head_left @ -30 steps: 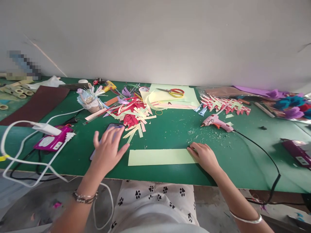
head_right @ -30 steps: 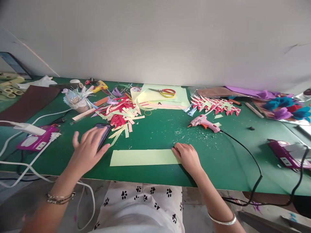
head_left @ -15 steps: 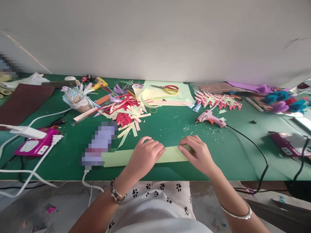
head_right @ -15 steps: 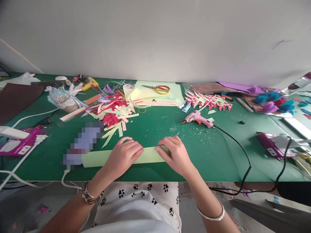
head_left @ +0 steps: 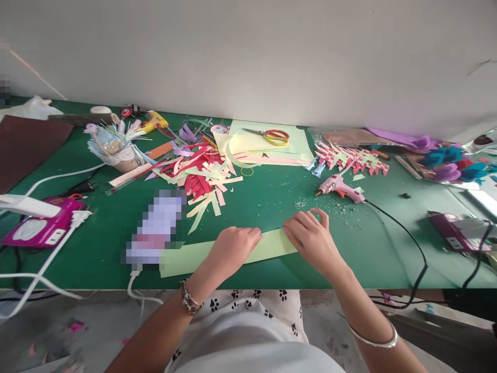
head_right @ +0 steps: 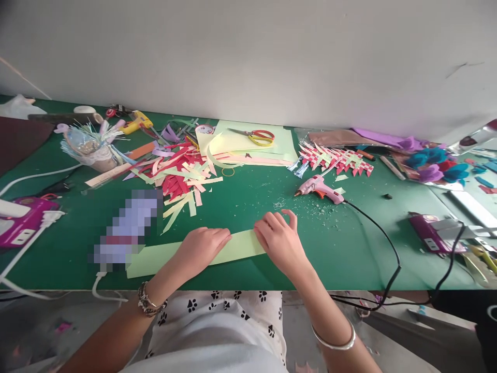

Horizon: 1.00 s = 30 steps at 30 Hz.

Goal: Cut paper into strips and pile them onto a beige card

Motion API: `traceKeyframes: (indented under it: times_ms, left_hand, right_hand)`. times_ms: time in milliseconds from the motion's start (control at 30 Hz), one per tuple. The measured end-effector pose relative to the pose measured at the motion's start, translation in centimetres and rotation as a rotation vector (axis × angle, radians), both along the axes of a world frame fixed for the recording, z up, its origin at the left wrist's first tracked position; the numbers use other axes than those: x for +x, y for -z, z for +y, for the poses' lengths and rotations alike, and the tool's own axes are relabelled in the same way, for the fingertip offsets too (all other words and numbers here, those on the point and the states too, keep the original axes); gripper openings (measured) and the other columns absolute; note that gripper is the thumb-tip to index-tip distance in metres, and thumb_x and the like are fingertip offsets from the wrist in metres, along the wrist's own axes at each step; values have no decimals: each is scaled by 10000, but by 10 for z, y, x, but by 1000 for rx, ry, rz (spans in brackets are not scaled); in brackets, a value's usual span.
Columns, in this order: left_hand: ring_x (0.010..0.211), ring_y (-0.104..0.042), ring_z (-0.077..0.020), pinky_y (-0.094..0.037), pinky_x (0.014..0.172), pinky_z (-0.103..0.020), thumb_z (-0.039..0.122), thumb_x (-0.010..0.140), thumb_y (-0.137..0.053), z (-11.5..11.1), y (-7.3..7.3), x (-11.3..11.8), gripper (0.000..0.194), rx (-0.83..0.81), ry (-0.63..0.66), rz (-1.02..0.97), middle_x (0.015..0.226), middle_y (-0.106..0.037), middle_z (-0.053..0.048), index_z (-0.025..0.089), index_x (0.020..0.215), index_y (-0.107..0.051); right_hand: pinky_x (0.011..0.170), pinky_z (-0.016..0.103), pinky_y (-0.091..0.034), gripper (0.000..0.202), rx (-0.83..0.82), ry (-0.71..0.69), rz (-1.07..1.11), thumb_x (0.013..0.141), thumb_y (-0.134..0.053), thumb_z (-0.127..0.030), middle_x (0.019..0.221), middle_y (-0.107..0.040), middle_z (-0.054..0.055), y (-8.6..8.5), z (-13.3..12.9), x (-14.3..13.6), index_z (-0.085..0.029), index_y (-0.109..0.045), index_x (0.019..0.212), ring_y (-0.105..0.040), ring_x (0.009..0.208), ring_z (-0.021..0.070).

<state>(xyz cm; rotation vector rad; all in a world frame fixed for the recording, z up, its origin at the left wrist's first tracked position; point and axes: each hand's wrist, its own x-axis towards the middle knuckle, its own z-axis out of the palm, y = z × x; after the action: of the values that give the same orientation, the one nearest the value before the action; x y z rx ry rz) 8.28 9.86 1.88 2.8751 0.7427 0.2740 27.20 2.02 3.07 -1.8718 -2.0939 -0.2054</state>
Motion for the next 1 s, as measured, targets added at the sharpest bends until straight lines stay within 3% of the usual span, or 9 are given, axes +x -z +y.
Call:
traceKeyframes:
  times_ms: [100, 233, 400, 633, 833, 933, 1000]
  left_hand:
    - [415, -462, -116, -231, 445, -254, 208, 941, -273, -1, 2, 8, 337, 8, 26, 11, 499, -479, 32, 184, 651, -444]
    - [458, -518, -126, -267, 451, -247, 205, 933, -316, -1, 3, 13, 299, -25, 25, 10, 536, -530, 22, 182, 681, -477]
    - [502, -540, -130, -251, 413, -235, 236, 934, -318, -3, 10, 14, 321, -110, -71, 6, 572, -533, 7, 180, 673, -497]
    - [613, -529, -132, -302, 423, -221, 241, 932, -321, -5, 20, 17, 290, 18, -143, 43, 718, -519, -25, 173, 733, -521]
    - [798, -547, -168, -456, 679, -295, 186, 922, -317, -5, 25, -2, 239, 29, -62, -29, 968, -558, -73, 166, 1043, -522]
    - [1002, -522, -191, -437, 845, -360, 152, 919, -311, -7, 25, -16, 302, 14, 23, -63, 1224, -496, -77, 227, 1119, -525]
    - [1160, -445, -204, -355, 969, -421, 145, 919, -322, -7, 23, -24, 348, -7, 109, -28, 1334, -433, -38, 295, 1168, -513]
  right_hand:
    - [938, 417, -211, 252, -8, -77, -101, 918, -341, -167, 875, -612, 58, -3, 6, -9, -193, -585, 859, -535, 809, 171]
    - [729, 273, -303, 303, -128, -184, -80, 932, -317, -174, 641, -551, 9, 7, 16, -15, -176, -531, 718, -475, 610, 130]
    - [567, 251, -236, 336, -128, -149, -15, 951, -265, -210, 603, -525, -3, 30, 19, -17, -179, -465, 683, -423, 526, 120]
    - [549, 262, -202, 349, -101, -88, -46, 945, -279, -215, 564, -523, -7, 46, 21, -20, -185, -450, 642, -429, 503, 114]
    - [550, 278, -175, 296, -62, -40, -109, 902, -364, -181, 530, -522, -16, 45, 21, -24, -179, -481, 630, -436, 484, 109]
    - [552, 280, -171, 292, -71, -28, -110, 891, -375, -183, 527, -534, -17, 44, 22, -24, -180, -491, 623, -443, 482, 106]
    - [552, 280, -171, 290, -80, -32, -109, 881, -378, -173, 521, -538, -18, 44, 23, -24, -181, -493, 615, -445, 479, 104]
